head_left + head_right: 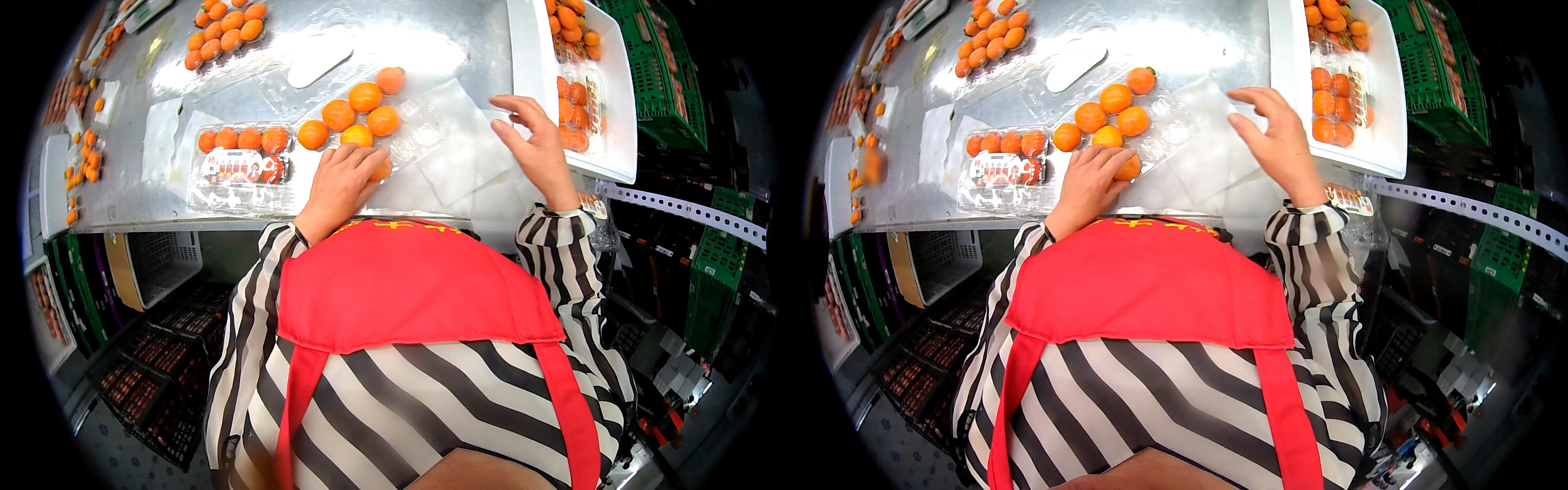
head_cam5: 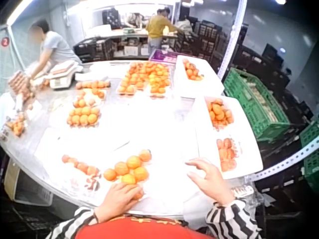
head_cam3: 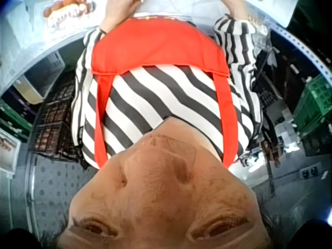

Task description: The person sorts oranges on a metal workstation, picking them from a larger pile and placing them into plastic trays and a larger white bin.

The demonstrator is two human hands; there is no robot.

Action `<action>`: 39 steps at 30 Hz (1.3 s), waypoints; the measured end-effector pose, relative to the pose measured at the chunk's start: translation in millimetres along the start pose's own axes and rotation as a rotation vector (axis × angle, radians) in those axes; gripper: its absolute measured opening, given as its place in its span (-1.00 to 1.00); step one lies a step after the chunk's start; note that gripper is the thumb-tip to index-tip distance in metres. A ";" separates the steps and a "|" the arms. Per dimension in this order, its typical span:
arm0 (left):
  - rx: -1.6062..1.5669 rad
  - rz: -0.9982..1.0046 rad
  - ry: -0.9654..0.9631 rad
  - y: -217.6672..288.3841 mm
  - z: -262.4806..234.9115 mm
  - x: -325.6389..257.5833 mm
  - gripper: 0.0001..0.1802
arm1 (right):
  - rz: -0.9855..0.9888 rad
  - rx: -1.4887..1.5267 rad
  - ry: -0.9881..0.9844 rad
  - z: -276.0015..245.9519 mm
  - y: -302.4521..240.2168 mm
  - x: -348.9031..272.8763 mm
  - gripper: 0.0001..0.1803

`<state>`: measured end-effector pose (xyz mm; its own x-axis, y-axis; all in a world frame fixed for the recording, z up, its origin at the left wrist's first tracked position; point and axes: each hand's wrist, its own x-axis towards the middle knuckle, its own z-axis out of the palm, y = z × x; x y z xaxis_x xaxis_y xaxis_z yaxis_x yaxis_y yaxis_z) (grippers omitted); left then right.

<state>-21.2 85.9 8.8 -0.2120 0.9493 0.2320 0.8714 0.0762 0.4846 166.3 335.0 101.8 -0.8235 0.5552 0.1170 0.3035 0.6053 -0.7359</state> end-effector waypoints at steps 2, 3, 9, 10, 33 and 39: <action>0.006 -0.002 0.004 -1.3 0.4 0.4 -0.36 | -0.015 0.059 -0.044 12.1 -5.8 2.8 -0.68; 0.000 -0.015 0.011 -0.6 -0.2 1.0 -0.36 | -0.020 0.086 -0.063 17.0 -8.5 3.2 -0.68; -0.073 -0.112 0.043 2.8 -4.9 -0.1 -0.35 | 0.272 0.534 -0.292 76.5 -8.6 -10.2 -0.61; -0.106 -0.129 0.057 3.1 -5.8 -0.6 -0.34 | 0.339 0.620 -0.341 86.7 -8.3 -13.2 -0.59; -0.158 0.056 0.315 16.3 -15.5 4.1 -0.23 | 0.342 0.847 -0.229 121.9 -50.5 -25.0 -0.29; -0.568 -0.151 0.389 29.7 -32.2 16.8 -0.24 | 0.230 0.987 -0.180 110.5 -64.0 -24.7 -0.30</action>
<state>-13.1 94.3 54.2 -0.5479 0.7547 0.3610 0.4768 -0.0729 0.8760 114.2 219.5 72.4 -0.8793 0.4559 -0.1378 0.0006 -0.2882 -0.9576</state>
